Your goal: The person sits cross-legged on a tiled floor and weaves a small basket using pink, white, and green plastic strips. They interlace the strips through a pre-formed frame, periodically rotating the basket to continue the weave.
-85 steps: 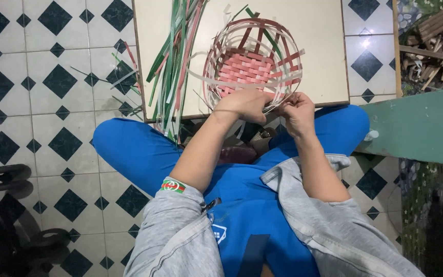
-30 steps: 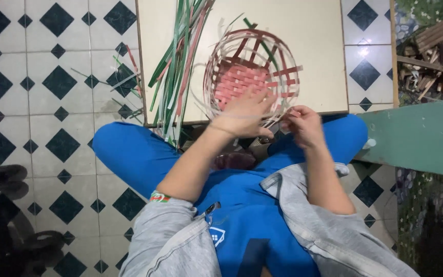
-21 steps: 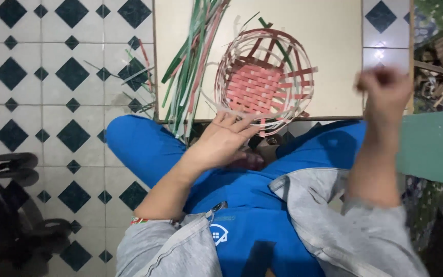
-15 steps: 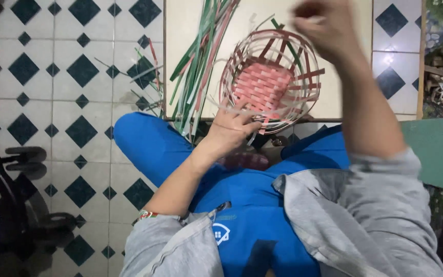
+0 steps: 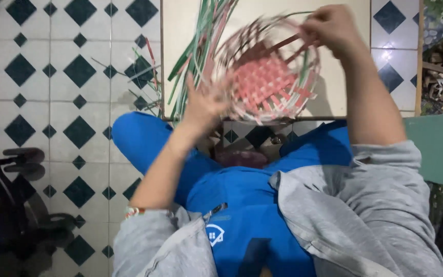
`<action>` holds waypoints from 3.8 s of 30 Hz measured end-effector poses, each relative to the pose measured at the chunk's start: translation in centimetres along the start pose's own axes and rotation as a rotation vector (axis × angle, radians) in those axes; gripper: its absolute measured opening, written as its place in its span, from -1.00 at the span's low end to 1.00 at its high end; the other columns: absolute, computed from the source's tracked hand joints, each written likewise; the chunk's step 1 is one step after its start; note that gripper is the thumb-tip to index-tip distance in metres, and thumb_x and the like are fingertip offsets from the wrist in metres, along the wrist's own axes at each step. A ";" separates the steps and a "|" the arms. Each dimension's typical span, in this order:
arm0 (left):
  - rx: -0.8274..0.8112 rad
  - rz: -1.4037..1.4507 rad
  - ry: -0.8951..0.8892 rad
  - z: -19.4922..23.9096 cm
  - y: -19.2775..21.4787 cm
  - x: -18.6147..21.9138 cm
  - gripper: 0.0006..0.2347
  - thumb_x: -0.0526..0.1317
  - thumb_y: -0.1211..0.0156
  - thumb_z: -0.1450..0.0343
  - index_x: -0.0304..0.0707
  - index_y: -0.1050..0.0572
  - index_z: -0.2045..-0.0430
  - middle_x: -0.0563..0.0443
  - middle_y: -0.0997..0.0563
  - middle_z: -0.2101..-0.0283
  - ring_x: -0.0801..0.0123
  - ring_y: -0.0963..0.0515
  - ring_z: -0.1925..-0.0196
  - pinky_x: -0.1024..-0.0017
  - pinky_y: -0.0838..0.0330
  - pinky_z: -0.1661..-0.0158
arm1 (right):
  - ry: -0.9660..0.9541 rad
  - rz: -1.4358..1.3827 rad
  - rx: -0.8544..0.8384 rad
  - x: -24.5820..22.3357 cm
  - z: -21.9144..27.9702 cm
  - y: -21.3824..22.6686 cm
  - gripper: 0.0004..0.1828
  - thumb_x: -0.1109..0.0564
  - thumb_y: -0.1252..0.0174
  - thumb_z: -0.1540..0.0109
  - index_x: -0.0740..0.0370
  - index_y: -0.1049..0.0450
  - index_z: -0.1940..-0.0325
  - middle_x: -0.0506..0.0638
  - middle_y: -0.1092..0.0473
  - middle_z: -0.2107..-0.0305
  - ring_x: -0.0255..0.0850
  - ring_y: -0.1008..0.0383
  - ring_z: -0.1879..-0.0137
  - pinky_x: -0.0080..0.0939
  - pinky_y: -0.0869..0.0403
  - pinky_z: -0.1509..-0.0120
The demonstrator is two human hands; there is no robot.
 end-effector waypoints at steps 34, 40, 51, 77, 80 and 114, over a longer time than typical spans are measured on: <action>-0.279 -0.512 -0.315 -3.0 -12.3 1.7 -0.87 -0.25 -0.15 -0.26 -0.24 -0.51 0.40 -0.21 -0.60 0.51 -0.06 -0.64 0.44 -0.02 -0.47 0.42 | 0.055 -0.526 0.123 7.1 20.5 -4.1 -0.52 0.27 -0.04 -0.26 0.25 -0.33 -0.29 0.28 -0.38 0.66 -0.22 -0.30 0.78 -0.41 -0.22 0.68; -0.443 -0.439 -0.202 -6.3 -11.4 5.0 -0.26 0.09 -0.49 0.14 -0.15 -0.38 0.10 -0.13 -0.52 0.05 -0.16 -0.59 0.11 -0.21 -0.45 0.28 | -0.038 -0.589 0.170 11.1 18.9 -3.7 -0.69 0.20 -0.07 -0.36 0.32 -0.37 -0.19 0.30 -0.44 0.36 -0.10 -0.50 0.45 -0.25 -0.44 0.40; -0.778 -0.292 -0.157 -6.0 -19.1 1.5 -0.40 -0.15 -0.37 -0.08 -0.26 -0.34 -0.02 -0.20 -0.50 -0.06 -0.13 -0.56 -0.04 -0.18 -0.02 -0.20 | -0.209 -0.049 0.045 8.9 14.3 -6.7 -0.61 0.07 -0.41 -0.08 0.41 -0.52 0.16 0.21 -0.45 0.52 -0.04 -0.44 0.48 -0.16 -0.34 0.47; -0.862 -0.135 -0.196 -5.8 -16.7 2.2 -0.27 -0.33 -0.17 -0.06 -0.29 -0.19 -0.24 -0.33 -0.41 -0.17 -0.38 -0.48 -0.10 -0.35 0.14 -0.23 | -0.235 -1.132 0.773 16.2 14.3 -12.8 -0.76 0.21 -0.23 -0.26 0.23 -0.27 0.16 -0.01 -0.42 0.50 -0.21 -0.56 0.47 -0.33 -0.59 0.44; -0.868 -0.127 -0.173 -5.9 -15.9 3.0 -0.35 -0.33 -0.20 -0.04 -0.30 -0.30 -0.12 -0.30 -0.42 -0.14 -0.38 -0.49 -0.08 -0.34 0.15 -0.24 | -0.196 -1.132 0.668 16.2 14.6 -13.0 -0.79 0.21 -0.25 -0.25 0.25 -0.33 0.19 0.11 -0.44 0.58 -0.08 -0.56 0.50 -0.28 -0.54 0.48; -0.834 -0.203 -0.174 -6.2 -14.5 2.9 -0.44 -0.23 -0.12 -0.08 -0.11 -0.45 -0.05 -0.10 -0.61 0.10 -0.20 -0.57 0.04 -0.03 -0.38 -0.01 | -0.007 -0.951 1.106 15.9 13.9 -8.0 -0.67 0.51 -0.01 -0.10 0.10 -0.21 0.29 0.02 -0.36 0.53 -0.36 -0.32 0.63 -0.49 -0.34 0.53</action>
Point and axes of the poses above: each hand's wrist, its own z-axis away from the middle knuckle, its own y-axis out of the back of the hand, x = y × z, the point moved 7 cm from there along -z, towards the middle knuckle
